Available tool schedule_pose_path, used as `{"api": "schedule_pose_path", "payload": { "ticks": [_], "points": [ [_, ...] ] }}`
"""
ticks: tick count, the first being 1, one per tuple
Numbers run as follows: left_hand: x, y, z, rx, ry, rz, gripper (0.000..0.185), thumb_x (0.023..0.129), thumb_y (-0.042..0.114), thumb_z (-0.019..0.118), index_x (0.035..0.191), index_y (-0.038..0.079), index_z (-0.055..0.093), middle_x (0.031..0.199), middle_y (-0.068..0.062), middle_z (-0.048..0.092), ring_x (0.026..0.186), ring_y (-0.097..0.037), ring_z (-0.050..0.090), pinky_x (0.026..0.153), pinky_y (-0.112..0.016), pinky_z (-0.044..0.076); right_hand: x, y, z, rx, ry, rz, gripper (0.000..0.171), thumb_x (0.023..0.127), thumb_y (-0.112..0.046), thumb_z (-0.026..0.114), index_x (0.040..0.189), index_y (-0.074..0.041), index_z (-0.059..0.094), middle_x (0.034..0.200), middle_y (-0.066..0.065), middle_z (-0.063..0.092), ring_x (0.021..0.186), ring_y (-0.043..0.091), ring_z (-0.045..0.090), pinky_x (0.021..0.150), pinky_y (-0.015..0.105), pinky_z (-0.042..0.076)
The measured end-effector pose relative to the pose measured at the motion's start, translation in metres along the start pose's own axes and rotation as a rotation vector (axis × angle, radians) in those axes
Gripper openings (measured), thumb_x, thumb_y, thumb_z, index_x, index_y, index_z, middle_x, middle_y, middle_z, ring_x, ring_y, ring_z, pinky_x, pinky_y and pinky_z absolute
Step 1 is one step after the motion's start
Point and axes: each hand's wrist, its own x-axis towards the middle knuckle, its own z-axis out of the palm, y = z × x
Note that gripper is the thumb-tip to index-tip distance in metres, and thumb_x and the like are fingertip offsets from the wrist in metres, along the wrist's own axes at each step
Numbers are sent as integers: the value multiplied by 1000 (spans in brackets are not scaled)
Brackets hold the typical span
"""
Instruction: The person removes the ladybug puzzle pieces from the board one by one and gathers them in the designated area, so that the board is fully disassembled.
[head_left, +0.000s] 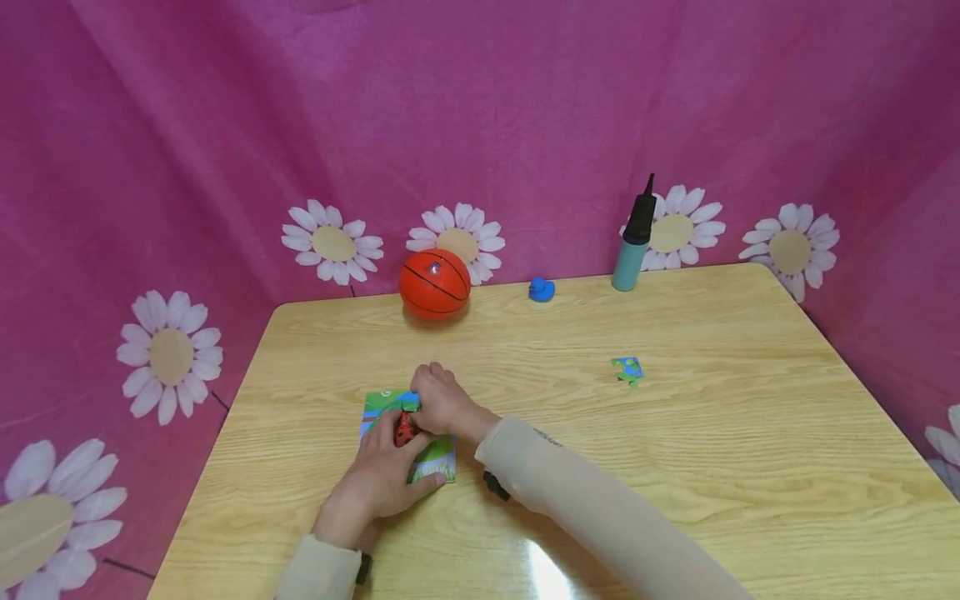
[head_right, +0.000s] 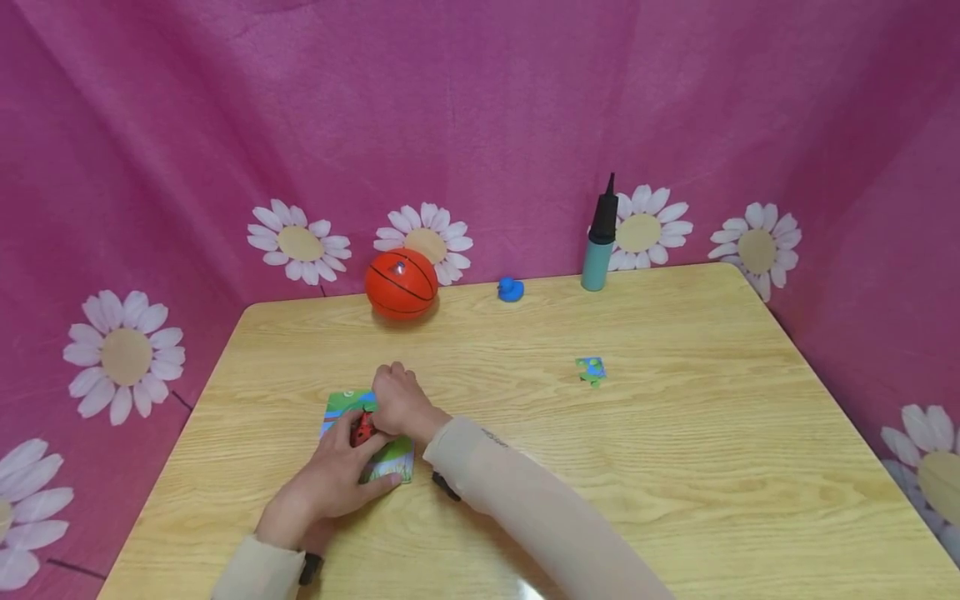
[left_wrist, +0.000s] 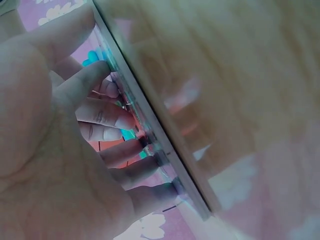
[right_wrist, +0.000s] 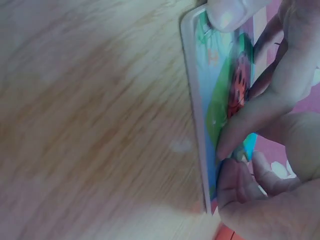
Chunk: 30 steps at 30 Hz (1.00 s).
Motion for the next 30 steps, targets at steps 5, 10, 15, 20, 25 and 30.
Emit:
{"api": "schedule_pose_path", "payload": {
  "ticks": [5, 10, 15, 20, 25, 30],
  "points": [
    [0, 1, 2, -15, 32, 19, 62, 95, 47, 75, 149, 20, 60, 160, -28, 26, 149, -48, 31, 123, -64, 31, 4, 8, 2, 59, 35, -28, 30, 92, -12, 81, 112, -8, 59, 98, 4, 67, 89, 18, 62, 89, 33, 55],
    [-1, 1, 4, -1, 50, 36, 60, 95, 47, 76, 147, 22, 61, 149, -26, 34, 139, -45, 37, 118, -60, 36, 3, 12, 1, 84, 38, -117, 20, 92, -7, 79, 106, -10, 64, 76, -3, 55, 70, 12, 50, 69, 25, 44],
    [-1, 0, 1, 41, 43, 44, 60, 95, 49, 75, 147, 23, 61, 132, -22, 41, 122, -37, 40, 109, -54, 40, 0, 12, -1, 96, 23, -207, 9, 92, -6, 79, 89, -8, 71, 71, -5, 51, 70, 11, 48, 66, 21, 37],
    [-1, 0, -1, 66, 29, 61, 60, 95, 49, 74, 148, 23, 60, 120, -16, 40, 114, -32, 36, 103, -50, 38, -3, 15, -5, 155, -1, -224, 15, 94, -7, 78, 85, -7, 66, 73, -6, 53, 70, 10, 49, 67, 20, 37],
    [0, 0, -2, 65, 26, 67, 60, 95, 50, 74, 149, 26, 60, 118, -15, 40, 114, -31, 36, 104, -51, 37, -6, 23, -16, 233, -14, -210, 15, 95, -13, 78, 87, -10, 66, 73, -5, 59, 69, 10, 51, 65, 20, 40],
    [3, -1, 1, 76, 22, 50, 64, 95, 52, 73, 153, 31, 55, 122, -16, 40, 118, -33, 37, 106, -53, 38, -7, 39, -34, 234, -24, -189, 11, 97, -14, 76, 107, -14, 71, 84, 0, 68, 74, 10, 58, 67, 21, 47]
  ]
}}
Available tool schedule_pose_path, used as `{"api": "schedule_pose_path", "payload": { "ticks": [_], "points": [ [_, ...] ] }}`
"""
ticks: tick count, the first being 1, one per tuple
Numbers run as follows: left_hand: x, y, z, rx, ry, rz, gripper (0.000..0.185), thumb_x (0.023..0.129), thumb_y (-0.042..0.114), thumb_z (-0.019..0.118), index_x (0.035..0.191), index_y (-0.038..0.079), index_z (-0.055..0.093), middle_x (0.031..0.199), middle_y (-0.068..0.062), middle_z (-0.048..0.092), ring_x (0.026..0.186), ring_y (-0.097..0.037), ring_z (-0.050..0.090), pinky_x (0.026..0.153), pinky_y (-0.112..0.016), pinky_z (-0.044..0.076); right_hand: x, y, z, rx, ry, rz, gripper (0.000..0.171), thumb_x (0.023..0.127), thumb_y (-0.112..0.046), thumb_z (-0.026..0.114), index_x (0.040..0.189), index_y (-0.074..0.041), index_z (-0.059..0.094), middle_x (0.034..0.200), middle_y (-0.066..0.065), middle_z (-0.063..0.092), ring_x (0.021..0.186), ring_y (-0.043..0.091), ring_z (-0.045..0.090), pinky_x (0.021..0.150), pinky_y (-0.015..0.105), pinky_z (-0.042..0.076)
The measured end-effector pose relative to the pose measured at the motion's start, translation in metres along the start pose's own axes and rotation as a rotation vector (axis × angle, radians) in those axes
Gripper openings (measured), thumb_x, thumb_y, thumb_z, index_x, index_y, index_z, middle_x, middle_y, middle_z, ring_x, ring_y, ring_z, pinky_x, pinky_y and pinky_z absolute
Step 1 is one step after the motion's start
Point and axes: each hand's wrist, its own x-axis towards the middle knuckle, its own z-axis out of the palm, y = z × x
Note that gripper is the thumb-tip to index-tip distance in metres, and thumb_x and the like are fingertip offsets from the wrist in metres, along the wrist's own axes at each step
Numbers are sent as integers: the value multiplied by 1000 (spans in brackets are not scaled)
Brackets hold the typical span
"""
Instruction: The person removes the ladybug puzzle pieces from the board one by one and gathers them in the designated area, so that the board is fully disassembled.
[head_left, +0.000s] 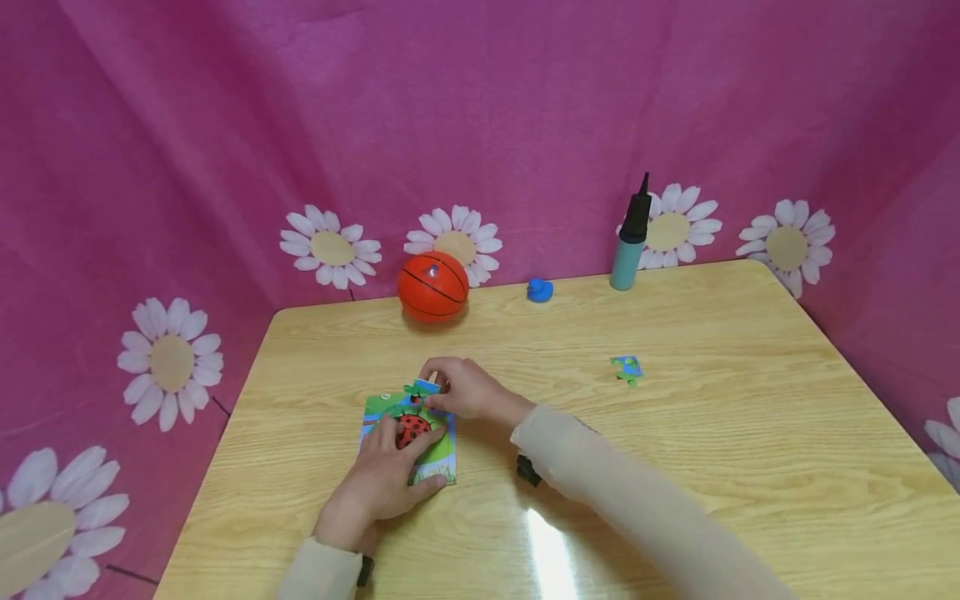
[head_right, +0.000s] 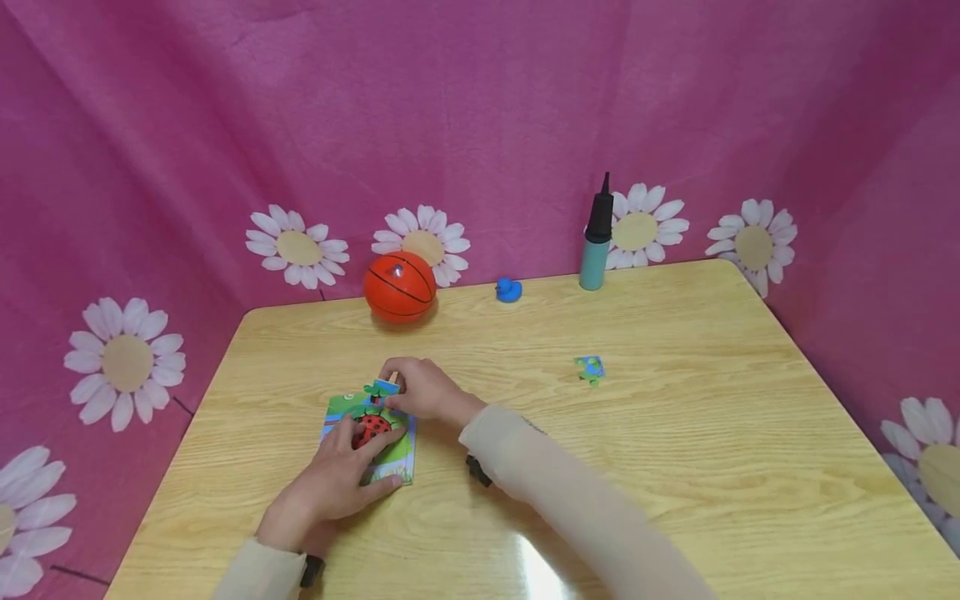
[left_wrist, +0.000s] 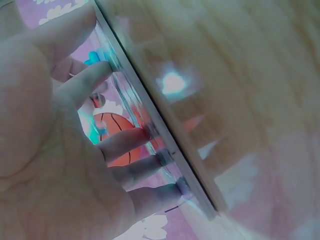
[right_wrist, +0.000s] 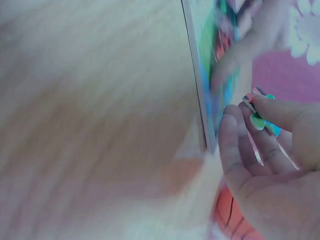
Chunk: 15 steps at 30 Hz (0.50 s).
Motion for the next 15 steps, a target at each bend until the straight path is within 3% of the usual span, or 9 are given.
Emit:
{"api": "schedule_pose_path", "payload": {
  "ticks": [3, 9, 15],
  "points": [
    [1, 0, 0, 12, -23, -30, 66, 96, 54, 72, 155, 34, 52, 122, -15, 39, 118, -32, 37, 105, -52, 38, -5, 9, -16, 10, 5, 18, 10, 101, -13, 71, 110, -14, 72, 90, 1, 72, 75, 10, 60, 69, 22, 50],
    [-1, 5, -4, 1, -56, -68, 66, 95, 56, 72, 155, 37, 50, 123, -14, 39, 117, -30, 38, 106, -52, 39, -24, 36, -55, -18, 13, 44, 14, 104, -11, 64, 102, -7, 78, 86, 6, 74, 69, 8, 52, 64, 23, 44],
    [0, 6, -4, 0, -64, -70, 67, 95, 56, 72, 156, 38, 49, 124, -13, 38, 118, -31, 38, 108, -53, 39, -50, 70, -95, -21, -51, 28, 7, 98, -2, 71, 103, -1, 76, 92, 12, 77, 79, 12, 63, 76, 26, 54]
  ]
}}
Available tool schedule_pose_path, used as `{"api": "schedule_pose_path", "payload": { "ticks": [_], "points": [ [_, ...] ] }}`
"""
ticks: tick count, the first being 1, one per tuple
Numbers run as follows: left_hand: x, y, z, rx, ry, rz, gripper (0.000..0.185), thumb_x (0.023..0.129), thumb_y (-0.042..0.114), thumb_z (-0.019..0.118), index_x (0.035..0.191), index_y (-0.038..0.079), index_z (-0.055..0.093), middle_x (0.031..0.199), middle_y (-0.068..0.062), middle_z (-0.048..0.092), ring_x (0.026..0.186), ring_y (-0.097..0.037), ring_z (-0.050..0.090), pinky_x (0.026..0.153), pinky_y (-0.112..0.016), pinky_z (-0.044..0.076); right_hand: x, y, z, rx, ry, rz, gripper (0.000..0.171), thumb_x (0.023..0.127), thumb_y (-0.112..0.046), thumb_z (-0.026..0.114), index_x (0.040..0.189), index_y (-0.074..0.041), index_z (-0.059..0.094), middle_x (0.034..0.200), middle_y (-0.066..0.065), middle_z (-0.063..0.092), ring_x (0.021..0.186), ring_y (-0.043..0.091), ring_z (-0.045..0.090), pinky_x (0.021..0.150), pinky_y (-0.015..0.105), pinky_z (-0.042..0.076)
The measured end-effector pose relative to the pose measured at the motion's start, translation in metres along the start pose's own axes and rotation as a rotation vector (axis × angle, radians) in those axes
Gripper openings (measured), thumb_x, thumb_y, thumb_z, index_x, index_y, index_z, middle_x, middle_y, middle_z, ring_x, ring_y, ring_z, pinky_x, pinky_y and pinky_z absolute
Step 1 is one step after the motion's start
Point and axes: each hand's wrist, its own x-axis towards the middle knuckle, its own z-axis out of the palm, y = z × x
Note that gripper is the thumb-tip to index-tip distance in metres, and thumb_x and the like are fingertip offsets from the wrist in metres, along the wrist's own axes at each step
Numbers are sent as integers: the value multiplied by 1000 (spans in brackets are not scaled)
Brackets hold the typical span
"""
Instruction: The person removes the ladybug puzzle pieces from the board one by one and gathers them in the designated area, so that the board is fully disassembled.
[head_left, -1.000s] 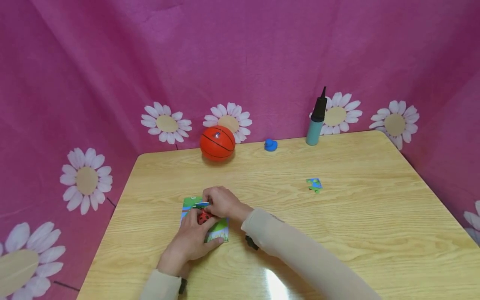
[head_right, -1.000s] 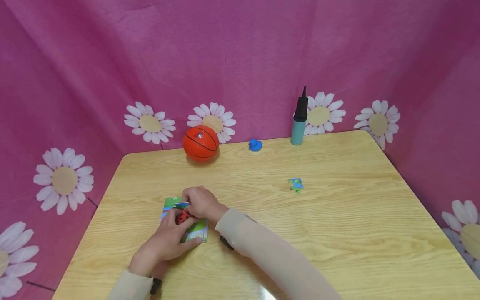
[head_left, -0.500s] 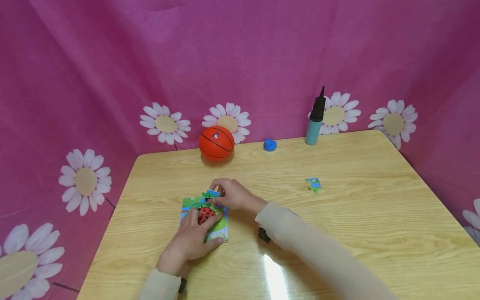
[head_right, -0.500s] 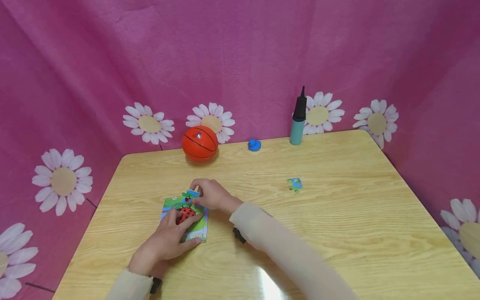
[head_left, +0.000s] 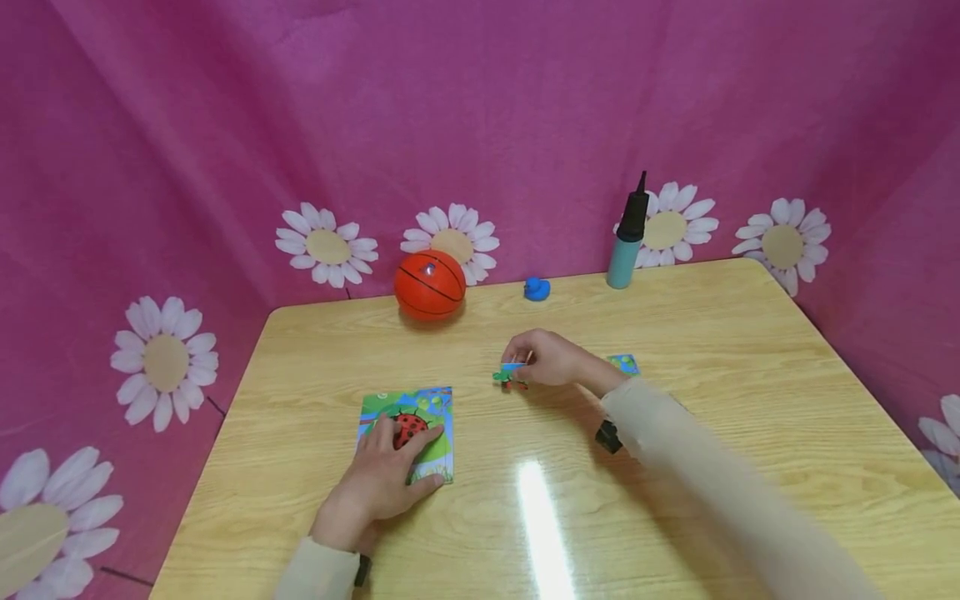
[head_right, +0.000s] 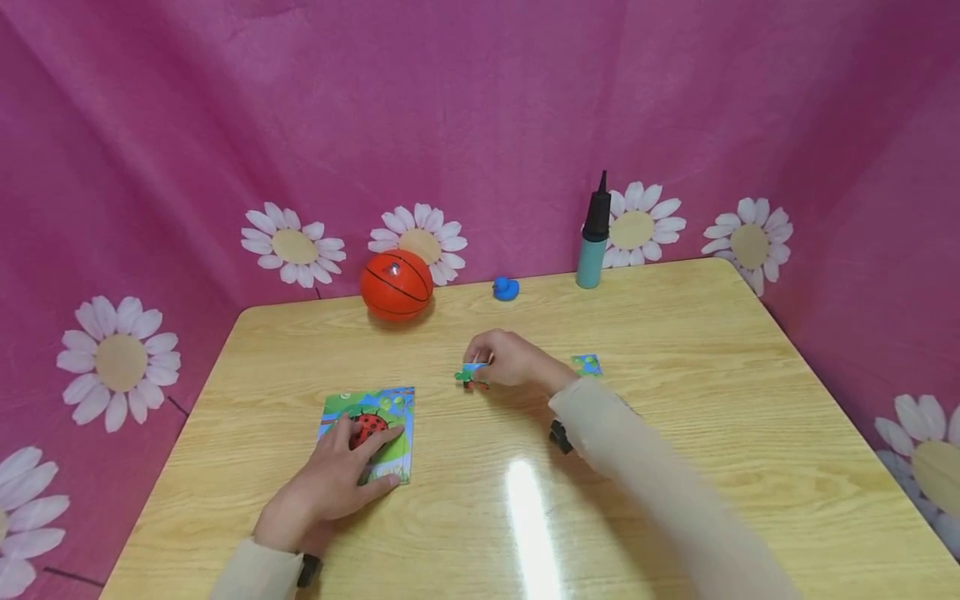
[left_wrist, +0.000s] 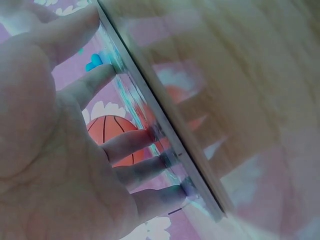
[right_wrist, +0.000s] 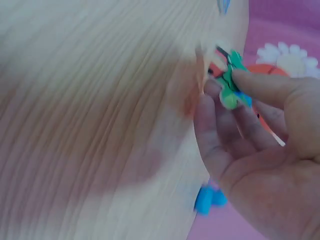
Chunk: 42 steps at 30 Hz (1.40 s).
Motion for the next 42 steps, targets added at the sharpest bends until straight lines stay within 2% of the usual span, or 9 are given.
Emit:
{"api": "schedule_pose_path", "payload": {
  "ticks": [7, 14, 20, 27, 31, 37, 40, 42],
  "points": [
    [2, 1, -2, 7, 1, 7, 68, 96, 55, 72, 156, 36, 49, 122, -14, 38, 116, -31, 39, 106, -51, 39, -27, 34, -32, -50, -43, 26, 5, 93, 0, 76, 96, -2, 72, 86, 7, 75, 80, 11, 65, 80, 29, 56],
    [4, -3, 2, 6, 12, 18, 68, 96, 55, 71, 157, 37, 48, 124, -16, 38, 118, -34, 40, 109, -53, 39, -42, 47, -48, -172, -55, 96, 6, 92, -6, 79, 95, -7, 74, 87, 3, 73, 84, 14, 63, 84, 35, 56],
    [6, -8, 9, 6, 36, 37, 68, 96, 55, 71, 157, 37, 48, 125, -17, 37, 119, -35, 39, 110, -54, 38, -45, 49, -49, -217, -30, 145, 5, 92, -9, 80, 95, -9, 76, 87, 1, 72, 84, 15, 59, 80, 33, 53],
    [5, -8, 9, -3, 38, 40, 68, 96, 54, 71, 157, 35, 48, 125, -17, 37, 120, -35, 38, 111, -54, 37, -42, 50, -49, -260, -31, 144, 5, 92, -8, 80, 96, -7, 77, 91, 3, 75, 85, 14, 64, 84, 36, 56],
    [4, -6, 5, -1, 25, 37, 68, 97, 54, 70, 158, 35, 47, 129, -19, 37, 123, -36, 37, 113, -56, 36, -41, 47, -50, -267, -42, 135, 6, 92, -6, 79, 97, -4, 77, 92, 5, 76, 85, 14, 64, 84, 37, 57],
    [2, -2, 1, -9, -12, 11, 66, 98, 54, 68, 159, 35, 46, 140, -23, 37, 134, -39, 36, 122, -62, 30, -41, 49, -47, -236, -42, 172, 7, 92, -4, 79, 97, -5, 74, 93, 5, 74, 86, 16, 63, 83, 35, 58],
    [2, -2, 2, 0, -20, 1, 66, 99, 55, 67, 159, 37, 46, 139, -21, 37, 132, -38, 37, 122, -62, 30, -41, 50, -45, -223, -40, 186, 8, 92, -4, 79, 97, -6, 73, 93, 5, 73, 87, 17, 62, 82, 34, 57],
    [2, -3, 3, 13, -18, 0, 67, 99, 57, 66, 159, 38, 45, 138, -21, 37, 132, -38, 36, 122, -63, 29, -40, 52, -44, -243, -30, 163, 8, 92, -5, 79, 97, -7, 74, 93, 5, 73, 86, 17, 62, 82, 35, 57]
  ]
}}
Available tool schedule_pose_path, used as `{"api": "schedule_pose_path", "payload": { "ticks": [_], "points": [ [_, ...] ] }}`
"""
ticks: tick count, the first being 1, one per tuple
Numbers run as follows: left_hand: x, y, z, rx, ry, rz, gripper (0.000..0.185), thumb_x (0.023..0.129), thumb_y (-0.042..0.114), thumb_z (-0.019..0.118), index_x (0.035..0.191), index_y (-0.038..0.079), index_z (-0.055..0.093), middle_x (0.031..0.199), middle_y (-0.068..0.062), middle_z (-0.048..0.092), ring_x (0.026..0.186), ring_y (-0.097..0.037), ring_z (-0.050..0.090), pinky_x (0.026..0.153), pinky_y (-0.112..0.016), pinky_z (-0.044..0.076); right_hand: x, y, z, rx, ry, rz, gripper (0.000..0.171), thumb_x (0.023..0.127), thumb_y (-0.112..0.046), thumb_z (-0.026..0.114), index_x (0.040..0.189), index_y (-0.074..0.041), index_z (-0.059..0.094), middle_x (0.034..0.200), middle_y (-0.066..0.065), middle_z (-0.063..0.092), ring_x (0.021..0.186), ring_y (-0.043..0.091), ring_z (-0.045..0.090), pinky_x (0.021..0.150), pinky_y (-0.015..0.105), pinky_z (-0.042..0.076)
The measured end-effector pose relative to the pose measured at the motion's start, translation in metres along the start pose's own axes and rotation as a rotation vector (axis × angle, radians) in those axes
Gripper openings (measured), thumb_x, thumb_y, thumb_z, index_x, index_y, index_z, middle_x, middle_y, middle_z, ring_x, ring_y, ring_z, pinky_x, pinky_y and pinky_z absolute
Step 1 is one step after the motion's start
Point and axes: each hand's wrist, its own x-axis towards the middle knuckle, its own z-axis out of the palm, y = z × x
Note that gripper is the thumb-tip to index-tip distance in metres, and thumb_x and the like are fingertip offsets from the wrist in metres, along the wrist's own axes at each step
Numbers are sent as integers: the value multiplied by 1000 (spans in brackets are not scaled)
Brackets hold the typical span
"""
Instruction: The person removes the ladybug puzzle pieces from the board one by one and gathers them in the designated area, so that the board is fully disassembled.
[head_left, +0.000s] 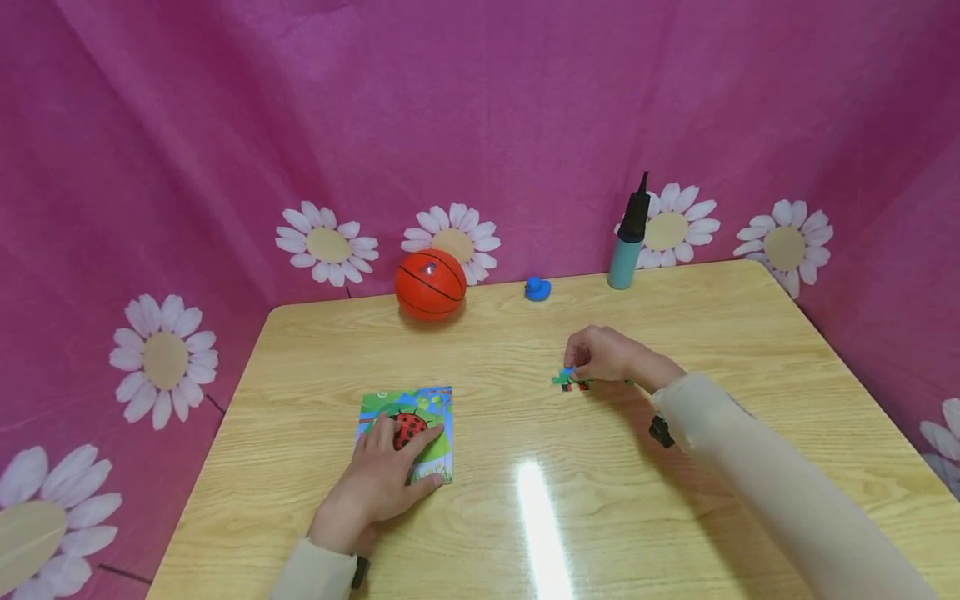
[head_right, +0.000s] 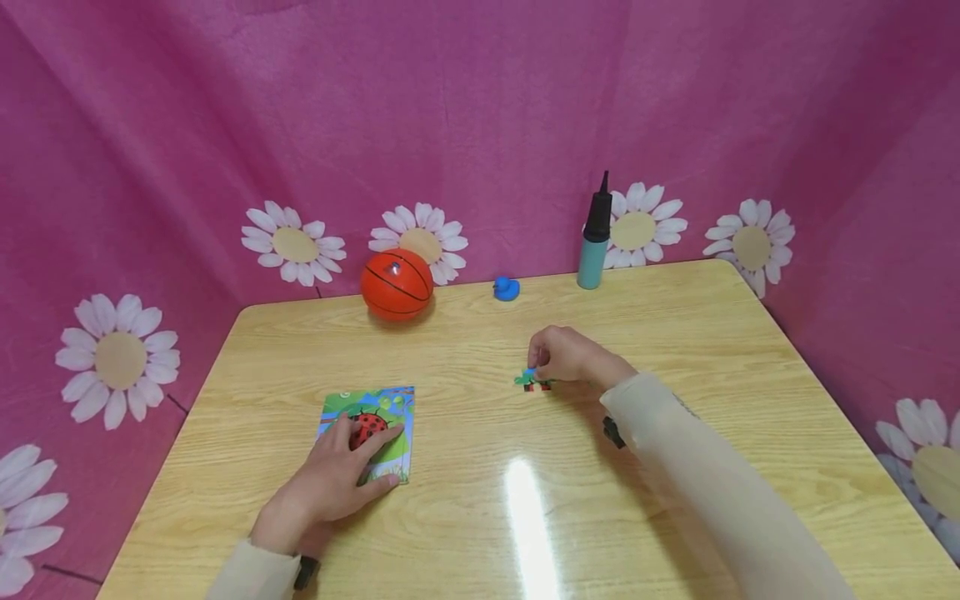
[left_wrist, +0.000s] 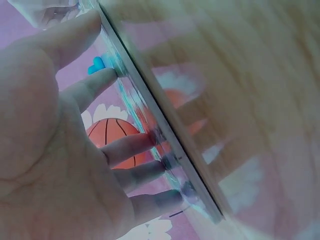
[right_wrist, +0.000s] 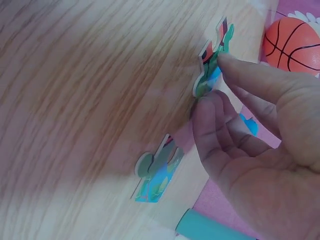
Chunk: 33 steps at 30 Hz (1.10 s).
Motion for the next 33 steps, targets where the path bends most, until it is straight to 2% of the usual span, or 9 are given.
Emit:
{"api": "schedule_pose_path", "payload": {
  "ticks": [3, 7, 11, 18, 22, 27, 30, 33],
  "points": [
    [-1, 1, 1, 20, 26, 12, 69, 99, 57, 66, 160, 35, 44, 137, -21, 39, 133, -39, 37, 121, -67, 28, 1, -1, 3, -55, 77, -65, 7, 91, -9, 80, 96, -8, 75, 90, 4, 73, 85, 17, 62, 81, 37, 56],
    [-6, 0, 3, 18, 89, 36, 72, 98, 53, 70, 160, 26, 45, 139, -25, 41, 132, -41, 40, 119, -65, 32, 10, -11, 10, -104, 215, -191, 5, 92, -11, 76, 94, -7, 76, 85, 4, 71, 81, 16, 59, 78, 38, 55],
    [-8, 1, 4, 4, 124, 44, 70, 97, 49, 72, 156, 20, 49, 145, -28, 41, 135, -43, 42, 116, -61, 39, 19, -30, 17, -92, 255, -253, 6, 92, -9, 72, 94, -5, 76, 87, 5, 72, 82, 18, 59, 79, 41, 55],
    [-12, 1, 3, -9, 112, 25, 69, 97, 50, 72, 156, 20, 51, 152, -29, 39, 141, -44, 42, 117, -61, 42, 38, -80, 41, -46, 216, -306, 8, 93, -8, 72, 97, -5, 78, 95, 9, 74, 95, 25, 64, 93, 45, 53],
    [-15, -3, 3, -12, 127, 34, 67, 97, 46, 74, 154, 18, 52, 154, -29, 39, 145, -46, 39, 118, -63, 39, 52, -118, 61, -7, 147, -353, 16, 97, -9, 69, 108, -3, 78, 109, 11, 74, 109, 28, 67, 102, 45, 54],
    [-17, -6, 3, 1, 174, 87, 62, 97, 39, 75, 151, 15, 55, 155, -31, 41, 147, -51, 38, 117, -67, 39, 65, -164, 87, 45, 27, -402, 32, 101, -14, 67, 128, 2, 71, 128, 16, 69, 122, 30, 64, 112, 45, 52],
    [-18, -7, 3, 15, 192, 133, 59, 98, 36, 75, 149, 11, 57, 152, -30, 42, 146, -51, 39, 116, -67, 41, 70, -182, 102, 43, -29, -401, 35, 102, -17, 66, 131, 1, 69, 133, 16, 66, 125, 28, 62, 115, 43, 50],
    [-20, -7, 3, 10, 191, 151, 59, 98, 34, 75, 148, 8, 58, 151, -28, 42, 145, -50, 39, 118, -64, 40, 75, -194, 115, 31, -54, -402, 31, 105, -16, 62, 130, -1, 71, 134, 14, 65, 127, 27, 59, 117, 42, 46]
  ]
}}
